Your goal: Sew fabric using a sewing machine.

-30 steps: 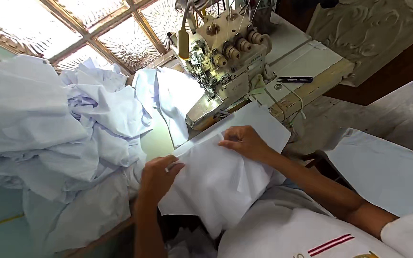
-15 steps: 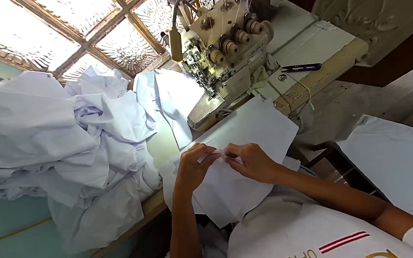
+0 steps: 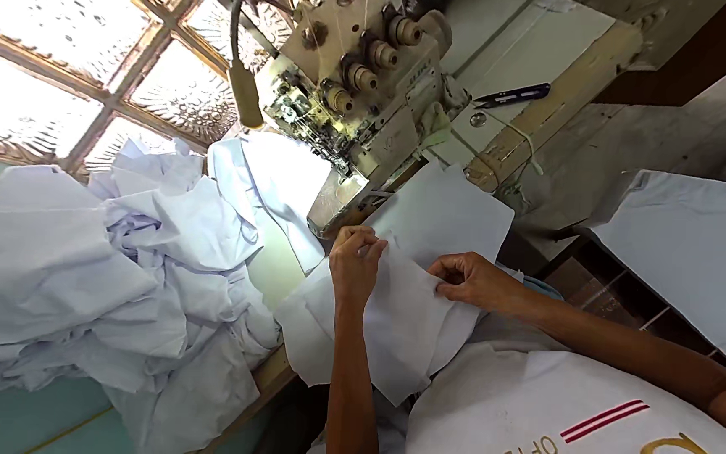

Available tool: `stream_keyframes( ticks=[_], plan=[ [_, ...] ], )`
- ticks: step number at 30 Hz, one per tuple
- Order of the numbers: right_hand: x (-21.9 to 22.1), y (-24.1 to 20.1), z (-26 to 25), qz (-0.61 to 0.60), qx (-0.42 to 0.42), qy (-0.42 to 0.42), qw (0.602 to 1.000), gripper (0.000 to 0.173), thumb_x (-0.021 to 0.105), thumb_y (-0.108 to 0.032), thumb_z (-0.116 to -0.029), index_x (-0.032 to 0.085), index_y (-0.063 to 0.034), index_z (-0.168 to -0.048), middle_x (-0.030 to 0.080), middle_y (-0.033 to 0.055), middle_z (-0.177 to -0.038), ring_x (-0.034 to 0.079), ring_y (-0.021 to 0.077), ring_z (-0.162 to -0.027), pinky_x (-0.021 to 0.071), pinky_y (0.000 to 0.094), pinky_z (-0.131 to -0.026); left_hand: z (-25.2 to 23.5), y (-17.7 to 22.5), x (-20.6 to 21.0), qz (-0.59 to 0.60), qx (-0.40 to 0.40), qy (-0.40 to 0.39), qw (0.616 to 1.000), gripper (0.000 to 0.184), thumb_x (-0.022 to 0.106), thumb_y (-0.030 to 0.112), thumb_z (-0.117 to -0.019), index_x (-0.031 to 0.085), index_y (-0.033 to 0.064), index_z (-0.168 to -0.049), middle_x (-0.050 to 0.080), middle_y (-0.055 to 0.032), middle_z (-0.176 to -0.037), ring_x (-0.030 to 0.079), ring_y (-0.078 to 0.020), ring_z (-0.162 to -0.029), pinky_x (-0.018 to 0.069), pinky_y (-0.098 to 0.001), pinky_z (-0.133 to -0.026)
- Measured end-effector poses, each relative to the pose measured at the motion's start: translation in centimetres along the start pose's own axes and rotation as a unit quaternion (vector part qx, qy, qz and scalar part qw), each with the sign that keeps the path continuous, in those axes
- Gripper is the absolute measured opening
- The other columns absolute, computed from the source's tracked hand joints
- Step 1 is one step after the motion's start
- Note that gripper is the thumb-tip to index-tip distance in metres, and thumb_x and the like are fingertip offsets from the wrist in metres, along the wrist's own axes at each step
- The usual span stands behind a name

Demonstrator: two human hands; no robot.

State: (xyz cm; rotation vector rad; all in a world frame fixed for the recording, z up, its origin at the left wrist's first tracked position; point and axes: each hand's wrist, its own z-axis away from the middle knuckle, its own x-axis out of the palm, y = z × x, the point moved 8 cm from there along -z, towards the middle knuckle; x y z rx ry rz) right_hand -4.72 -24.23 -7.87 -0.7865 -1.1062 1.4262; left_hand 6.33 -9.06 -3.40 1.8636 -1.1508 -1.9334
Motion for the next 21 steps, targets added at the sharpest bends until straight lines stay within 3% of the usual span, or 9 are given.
stream_keyframes(
  ticks=[2, 5, 8, 11, 13, 15, 16, 18, 21],
  plan=[
    [-0.6, 0.5, 0.0, -0.002, 0.005, 0.005, 1.000, 0.012, 0.062, 0.001, -0.0918, 0.069, 0.0006, -0.101, 0.066, 0.0005, -0.086, 0.058, -0.0015, -0.073, 0.0488, 0.0163, -0.069, -0.4, 0.5, 0.7, -0.010, -0.004, -0.015, 1.000, 0.012, 0.075, 0.006, -0.0899, 0.071, -0.0038, -0.084, 0.068, -0.0193, -0.119, 0.062, -0.0312, -0.107, 0.0479, -0.0485, -0.092],
    [-1.0, 1.1, 0.0, 0.015, 0.009, -0.005, 1.000, 0.010, 0.061, -0.002, -0.0934, 0.069, 0.0000, -0.098, 0.064, -0.0002, -0.084, 0.057, -0.0017, -0.073, 0.0475, 0.0166, -0.069, -0.7, 1.1, 1.4, -0.040, 0.012, -0.015, 0.999, 0.010, 0.077, 0.005, -0.0880, 0.073, -0.0024, -0.082, 0.068, -0.0186, -0.122, 0.061, -0.0352, -0.109, 0.0470, -0.0515, -0.093],
    [-1.0, 0.7, 0.0, 0.070, -0.014, 0.005, 0.997, 0.016, 0.058, -0.008, -0.0996, 0.070, 0.0030, -0.102, 0.064, 0.0058, -0.087, 0.056, 0.0021, -0.076, 0.0460, 0.0188, -0.071, -0.7, 1.8, 1.7, -0.067, 0.031, -0.013, 0.997, 0.007, 0.075, 0.001, -0.0877, 0.072, -0.0034, -0.083, 0.071, -0.0197, -0.113, 0.063, -0.0375, -0.107, 0.0472, -0.0529, -0.093],
    [-0.8, -0.8, 0.3, 0.175, -0.132, 0.069, 0.973, 0.021, 0.059, -0.011, -0.0991, 0.074, 0.0041, -0.098, 0.066, 0.0145, -0.100, 0.063, 0.0166, -0.088, 0.0512, 0.0290, -0.079, -0.8, 1.9, 1.7, -0.066, 0.037, -0.017, 0.997, 0.005, 0.075, -0.002, -0.0869, 0.072, -0.0046, -0.085, 0.071, -0.0205, -0.099, 0.064, -0.0371, -0.099, 0.0475, -0.0528, -0.089],
    [-0.4, -1.7, 0.5, 0.233, -0.235, 0.107, 0.937, 0.019, 0.061, -0.008, -0.0938, 0.074, 0.0045, -0.090, 0.066, 0.0225, -0.124, 0.065, 0.0308, -0.109, 0.0533, 0.0409, -0.090, -0.8, 1.6, 1.5, -0.028, 0.055, -0.018, 0.998, 0.005, 0.075, -0.003, -0.0855, 0.071, -0.0062, -0.084, 0.071, -0.0200, -0.097, 0.066, -0.0319, -0.097, 0.0511, -0.0481, -0.088],
    [0.0, -1.9, -0.2, 0.264, -0.286, 0.096, 0.916, 0.019, 0.060, -0.007, -0.0924, 0.074, 0.0040, -0.086, 0.058, 0.0246, -0.141, 0.057, 0.0369, -0.128, 0.0484, 0.0451, -0.103, -0.5, 0.9, 0.8, 0.055, 0.058, -0.012, 0.997, 0.005, 0.073, -0.003, -0.0847, 0.068, -0.0040, -0.083, 0.069, -0.0114, -0.096, 0.066, -0.0138, -0.093, 0.0545, -0.0295, -0.084],
    [0.1, -1.8, -0.8, 0.273, -0.299, 0.085, 0.910, 0.019, 0.059, -0.006, -0.0924, 0.074, 0.0036, -0.086, 0.057, 0.0239, -0.143, 0.055, 0.0377, -0.132, 0.0468, 0.0460, -0.106, -0.3, 0.5, 0.3, 0.116, 0.047, -0.010, 0.992, 0.006, 0.072, -0.004, -0.0841, 0.067, -0.0006, -0.084, 0.068, -0.0042, -0.096, 0.065, -0.0051, -0.090, 0.0551, -0.0216, -0.081],
    [0.3, -1.8, -1.6, 0.283, -0.313, 0.065, 0.904, 0.018, 0.061, -0.007, -0.0913, 0.074, 0.0021, -0.085, 0.066, 0.0204, -0.130, 0.058, 0.0379, -0.125, 0.0478, 0.0489, -0.101, 0.1, 0.3, -1.4, 0.230, 0.031, 0.006, 0.973, 0.014, 0.071, -0.005, -0.0823, 0.068, 0.0093, -0.083, 0.070, 0.0068, -0.095, 0.066, 0.0007, -0.086, 0.0568, -0.0182, -0.074],
    [0.4, -2.4, -1.6, 0.242, -0.297, 0.035, 0.923, 0.018, 0.062, -0.009, -0.0919, 0.074, 0.0021, -0.088, 0.072, 0.0159, -0.093, 0.066, 0.0297, -0.095, 0.0499, 0.0440, -0.082, 1.1, 0.4, -4.4, 0.337, 0.049, 0.040, 0.940, 0.017, 0.074, 0.002, -0.0844, 0.075, 0.0188, -0.085, 0.073, 0.0097, -0.095, 0.068, -0.0019, -0.086, 0.0581, -0.0199, -0.074]
  ],
)
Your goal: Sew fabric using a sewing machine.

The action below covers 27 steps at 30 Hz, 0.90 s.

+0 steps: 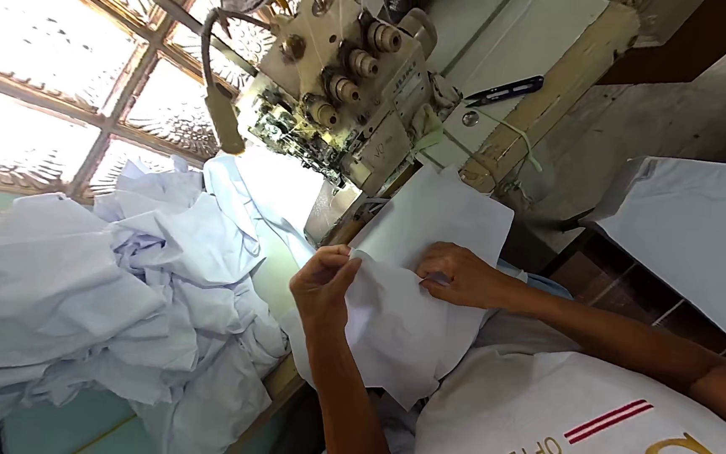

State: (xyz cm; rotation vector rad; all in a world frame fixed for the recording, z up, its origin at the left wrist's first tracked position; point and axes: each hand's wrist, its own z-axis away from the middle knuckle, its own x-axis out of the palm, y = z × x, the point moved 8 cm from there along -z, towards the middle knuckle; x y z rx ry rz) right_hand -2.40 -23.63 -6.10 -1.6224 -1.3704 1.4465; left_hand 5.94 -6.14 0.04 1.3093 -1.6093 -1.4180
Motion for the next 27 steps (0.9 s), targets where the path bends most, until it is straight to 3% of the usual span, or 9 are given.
stream_keyframes(
  ticks=[3, 6, 10, 12, 14, 16, 18, 21, 27],
  plan=[
    [-1.0, -1.3, 0.3, -0.069, 0.021, 0.010, 0.997, 0.018, 0.062, -0.011, -0.0927, 0.074, 0.0014, -0.090, 0.070, 0.0112, -0.087, 0.065, 0.0141, -0.084, 0.0513, 0.0282, -0.075, 0.5, 1.9, -2.3, 0.052, 0.027, 0.034, 0.998, 0.012, 0.077, 0.009, -0.0862, 0.079, 0.0208, -0.089, 0.075, 0.0087, -0.095, 0.070, -0.0026, -0.088, 0.0588, -0.0202, -0.076],
    [-1.5, -2.9, 0.3, -0.123, 0.021, -0.009, 0.992, 0.014, 0.064, -0.012, -0.0903, 0.074, -0.0010, -0.087, 0.072, 0.0062, -0.096, 0.064, 0.0016, -0.093, 0.0500, 0.0155, -0.080, 1.0, 2.8, -3.6, 0.080, 0.041, 0.045, 0.995, 0.010, 0.079, 0.014, -0.0860, 0.080, 0.0214, -0.092, 0.076, 0.0086, -0.096, 0.070, -0.0017, -0.088, 0.0589, -0.0192, -0.077],
    [-0.1, -4.1, -0.5, -0.122, -0.018, -0.061, 0.990, 0.014, 0.067, -0.010, -0.0876, 0.071, 0.0018, -0.082, 0.062, 0.0173, -0.134, 0.057, 0.0160, -0.126, 0.0488, 0.0267, -0.100, 1.4, 3.9, -3.6, 0.107, 0.056, 0.027, 0.992, 0.012, 0.080, 0.015, -0.0861, 0.080, 0.0218, -0.096, 0.075, 0.0085, -0.096, 0.070, -0.0021, -0.087, 0.0593, -0.0201, -0.077],
    [1.0, -4.7, -1.5, -0.127, -0.098, -0.090, 0.983, 0.013, 0.067, -0.009, -0.0858, 0.072, 0.0021, -0.080, 0.050, 0.0245, -0.151, 0.039, 0.0310, -0.147, 0.0344, 0.0395, -0.119, 1.7, 4.4, -3.3, 0.122, 0.061, 0.012, 0.991, 0.011, 0.080, 0.016, -0.0853, 0.080, 0.0221, -0.095, 0.074, 0.0088, -0.095, 0.070, -0.0025, -0.087, 0.0593, -0.0209, -0.077],
    [2.0, -5.4, -2.9, -0.190, -0.163, -0.124, 0.960, 0.014, 0.068, -0.007, -0.0829, 0.071, 0.0047, -0.077, 0.057, 0.0258, -0.142, 0.046, 0.0283, -0.143, 0.0369, 0.0353, -0.117, 2.1, 4.8, -3.0, 0.142, 0.063, -0.003, 0.988, 0.011, 0.079, 0.014, -0.0848, 0.079, 0.0214, -0.093, 0.074, 0.0076, -0.094, 0.070, -0.0041, -0.088, 0.0596, -0.0226, -0.078],
    [3.3, -6.2, -4.1, -0.282, -0.184, -0.167, 0.927, 0.012, 0.065, -0.002, -0.0808, 0.063, 0.0060, -0.072, 0.065, 0.0186, -0.118, 0.059, 0.0098, -0.114, 0.0477, 0.0184, -0.093, 2.3, 5.1, -2.9, 0.164, 0.062, -0.017, 0.984, 0.009, 0.077, 0.014, -0.0858, 0.080, 0.0198, -0.091, 0.075, 0.0058, -0.094, 0.071, -0.0061, -0.089, 0.0596, -0.0246, -0.081],
    [4.1, -7.0, -4.8, -0.347, -0.188, -0.206, 0.896, 0.008, 0.062, 0.002, -0.0807, 0.061, 0.0071, -0.075, 0.061, 0.0083, -0.094, 0.055, 0.0002, -0.092, 0.0433, 0.0121, -0.078, 2.5, 5.2, -3.3, 0.177, 0.064, -0.020, 0.982, 0.007, 0.076, 0.016, -0.0877, 0.080, 0.0191, -0.091, 0.075, 0.0054, -0.093, 0.071, -0.0066, -0.090, 0.0591, -0.0250, -0.082],
    [4.2, -8.0, -4.3, -0.351, -0.201, -0.234, 0.884, 0.011, 0.061, -0.001, -0.0827, 0.064, 0.0101, -0.083, 0.062, 0.0077, -0.091, 0.055, -0.0010, -0.090, 0.0424, 0.0114, -0.079, 3.1, 4.8, -4.5, 0.184, 0.066, 0.007, 0.981, 0.007, 0.076, 0.020, -0.0884, 0.080, 0.0203, -0.094, 0.075, 0.0064, -0.094, 0.071, -0.0059, -0.091, 0.0591, -0.0250, -0.083],
    [1.7, -9.0, -2.0, -0.230, -0.197, -0.216, 0.928, 0.014, 0.065, -0.006, -0.0876, 0.064, 0.0072, -0.082, 0.064, 0.0106, -0.089, 0.056, 0.0013, -0.087, 0.0429, 0.0115, -0.075, 4.1, 5.1, -6.5, 0.211, 0.088, 0.062, 0.971, 0.008, 0.078, 0.017, -0.0859, 0.080, 0.0181, -0.093, 0.076, 0.0035, -0.094, 0.072, -0.0076, -0.090, 0.0605, -0.0267, -0.083]
  ],
)
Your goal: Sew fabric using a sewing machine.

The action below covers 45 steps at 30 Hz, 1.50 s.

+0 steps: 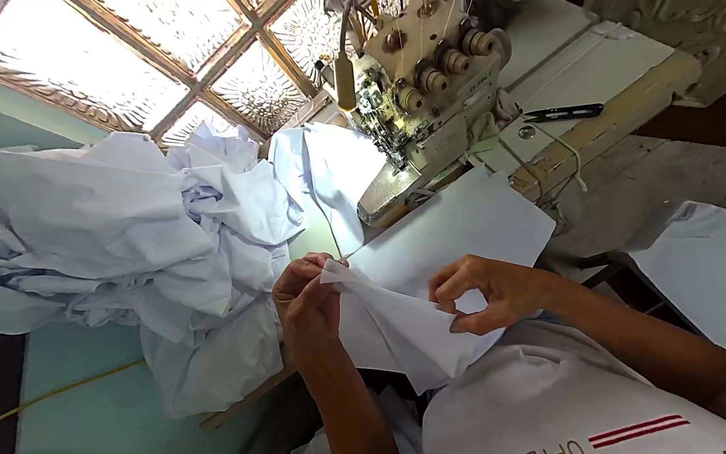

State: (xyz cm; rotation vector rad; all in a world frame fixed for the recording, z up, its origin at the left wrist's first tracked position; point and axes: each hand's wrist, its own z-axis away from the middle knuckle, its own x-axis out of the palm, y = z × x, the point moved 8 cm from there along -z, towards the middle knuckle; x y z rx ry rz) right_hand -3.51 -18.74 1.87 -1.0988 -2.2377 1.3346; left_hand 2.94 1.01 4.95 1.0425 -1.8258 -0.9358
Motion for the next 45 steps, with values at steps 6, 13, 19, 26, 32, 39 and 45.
stream_keyframes(
  ticks=[6, 13, 19, 26, 32, 39, 45],
  plan=[
    [-0.5, -3.8, -2.1, 0.016, 0.018, -0.002, 1.000, 0.012, 0.065, -0.004, -0.0898, 0.065, 0.0063, -0.083, 0.066, 0.0082, -0.091, 0.058, -0.0047, -0.082, 0.0457, 0.0074, -0.070, -0.6, 4.6, 1.1, -0.021, 0.087, -0.011, 0.996, 0.008, 0.078, 0.017, -0.0870, 0.077, 0.0186, -0.095, 0.074, 0.0050, -0.092, 0.071, -0.0078, -0.088, 0.0592, -0.0276, -0.086],
    [2.1, -3.0, -2.4, 0.083, 0.061, -0.054, 0.993, 0.015, 0.065, -0.006, -0.0879, 0.067, 0.0076, -0.082, 0.064, 0.0230, -0.125, 0.062, 0.0081, -0.102, 0.0492, 0.0149, -0.082, 0.8, 7.3, 1.4, -0.032, 0.140, 0.001, 0.990, 0.019, 0.077, 0.011, -0.0858, 0.075, 0.0197, -0.102, 0.074, 0.0047, -0.094, 0.072, -0.0085, -0.089, 0.0601, -0.0291, -0.086],
    [4.2, -3.8, -4.4, -0.051, -0.042, -0.091, 0.994, 0.019, 0.067, -0.007, -0.0870, 0.062, 0.0101, -0.080, 0.060, 0.0195, -0.113, 0.055, -0.0002, -0.093, 0.0431, 0.0095, -0.074, 2.4, 7.0, 6.8, -0.157, 0.122, -0.180, 0.963, 0.017, 0.072, 0.016, -0.0955, 0.071, 0.0218, -0.111, 0.073, 0.0110, -0.100, 0.070, -0.0033, -0.094, 0.0588, -0.0226, -0.087],
    [3.2, -5.1, -3.1, 0.021, -0.052, -0.062, 0.997, 0.018, 0.066, -0.010, -0.0894, 0.064, 0.0072, -0.083, 0.058, 0.0071, -0.082, 0.049, -0.0018, -0.080, 0.0370, 0.0090, -0.068, 2.2, 8.1, 3.7, -0.201, 0.155, -0.077, 0.964, 0.017, 0.070, 0.023, -0.0953, 0.070, 0.0276, -0.112, 0.070, 0.0144, -0.104, 0.068, -0.0044, -0.098, 0.0576, -0.0249, -0.089],
    [-0.4, -8.0, -1.6, 0.368, -0.009, 0.118, 0.922, 0.015, 0.067, -0.021, -0.0900, 0.076, -0.0121, -0.082, 0.071, -0.0033, -0.091, 0.058, 0.0061, -0.094, 0.0435, 0.0198, -0.083, 2.0, 7.9, -0.4, -0.182, 0.170, 0.068, 0.966, 0.024, 0.063, 0.008, -0.0933, 0.068, 0.0269, -0.108, 0.070, 0.0134, -0.102, 0.068, -0.0048, -0.096, 0.0569, -0.0287, -0.092],
    [-0.9, -10.0, -2.2, 0.444, -0.080, 0.175, 0.875, 0.020, 0.063, -0.019, -0.0985, 0.076, -0.0053, -0.091, 0.074, 0.0033, -0.095, 0.069, 0.0098, -0.105, 0.0389, 0.0358, -0.118, 2.0, 7.3, -1.1, -0.222, 0.185, 0.146, 0.946, 0.028, 0.059, 0.000, -0.0956, 0.062, 0.0230, -0.110, 0.069, 0.0151, -0.105, 0.067, -0.0008, -0.096, 0.0568, -0.0221, -0.088],
    [-0.6, -10.5, -2.9, 0.448, -0.134, 0.229, 0.854, 0.013, 0.066, -0.011, -0.0948, 0.068, -0.0014, -0.086, 0.073, 0.0067, -0.088, 0.071, 0.0088, -0.098, 0.0516, 0.0237, -0.103, 2.6, 6.3, -2.0, -0.235, 0.182, 0.195, 0.935, 0.027, 0.059, 0.002, -0.0974, 0.061, 0.0255, -0.110, 0.066, 0.0167, -0.105, 0.066, -0.0011, -0.097, 0.0574, -0.0244, -0.088]
  ],
)
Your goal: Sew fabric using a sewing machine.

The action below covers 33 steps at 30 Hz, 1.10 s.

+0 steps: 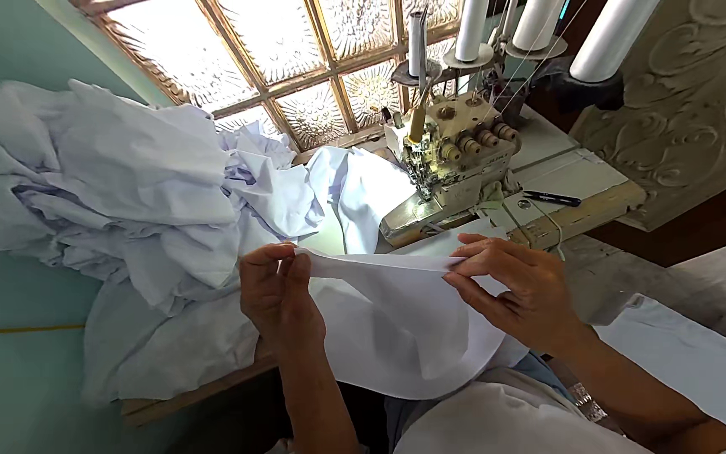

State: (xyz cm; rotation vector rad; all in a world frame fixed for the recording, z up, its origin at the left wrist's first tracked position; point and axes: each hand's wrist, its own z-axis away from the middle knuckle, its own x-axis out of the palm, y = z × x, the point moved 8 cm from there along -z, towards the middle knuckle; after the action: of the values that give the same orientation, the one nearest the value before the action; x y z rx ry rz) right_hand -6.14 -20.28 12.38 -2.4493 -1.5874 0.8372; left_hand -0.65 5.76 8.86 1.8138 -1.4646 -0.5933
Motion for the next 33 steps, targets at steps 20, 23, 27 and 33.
stream_keyframes(
  ticks=[20, 23, 27, 33],
  plan=[
    [3.1, 15.8, 11.9, -0.085, 0.528, 0.020, 0.845, 0.023, 0.066, -0.002, -0.0921, 0.056, 0.0062, -0.112, 0.062, 0.0060, -0.077, 0.062, 0.0061, -0.063, 0.0547, 0.0223, -0.062, -3.4, -13.2, 18.1, -0.326, -0.023, -0.242, 0.914, 0.013, 0.064, 0.005, -0.0931, 0.072, -0.0054, -0.094, 0.072, -0.0201, -0.091, 0.068, -0.0349, -0.092, 0.0491, -0.0544, -0.089],
    [3.1, 16.0, 13.1, -0.101, 0.563, 0.005, 0.821, 0.019, 0.065, -0.004, -0.0947, 0.058, 0.0048, -0.111, 0.061, 0.0043, -0.076, 0.060, 0.0033, -0.062, 0.0530, 0.0198, -0.062, -2.2, -12.1, 18.4, -0.388, 0.036, -0.260, 0.883, 0.012, 0.066, 0.011, -0.0959, 0.071, -0.0001, -0.094, 0.067, -0.0207, -0.096, 0.061, -0.0418, -0.100, 0.0447, -0.0596, -0.089],
    [2.5, 15.7, 13.6, -0.119, 0.556, 0.017, 0.822, 0.017, 0.066, -0.004, -0.0931, 0.059, 0.0019, -0.108, 0.060, 0.0021, -0.073, 0.059, 0.0016, -0.060, 0.0524, 0.0182, -0.060, -0.1, -10.5, 18.9, -0.490, 0.101, -0.266, 0.824, 0.021, 0.059, 0.018, -0.1021, 0.074, 0.0033, -0.101, 0.062, -0.0225, -0.099, 0.057, -0.0451, -0.096, 0.0421, -0.0600, -0.079],
    [1.6, 14.4, 15.3, -0.144, 0.574, 0.008, 0.806, 0.017, 0.063, -0.009, -0.0948, 0.061, 0.0031, -0.107, 0.062, 0.0030, -0.080, 0.062, 0.0001, -0.065, 0.0541, 0.0157, -0.064, 1.8, -9.9, 18.8, -0.417, 0.082, -0.257, 0.868, 0.021, 0.060, 0.013, -0.1014, 0.077, 0.0021, -0.108, 0.064, -0.0181, -0.093, 0.059, -0.0319, -0.088, 0.0470, -0.0433, -0.078]
  ],
)
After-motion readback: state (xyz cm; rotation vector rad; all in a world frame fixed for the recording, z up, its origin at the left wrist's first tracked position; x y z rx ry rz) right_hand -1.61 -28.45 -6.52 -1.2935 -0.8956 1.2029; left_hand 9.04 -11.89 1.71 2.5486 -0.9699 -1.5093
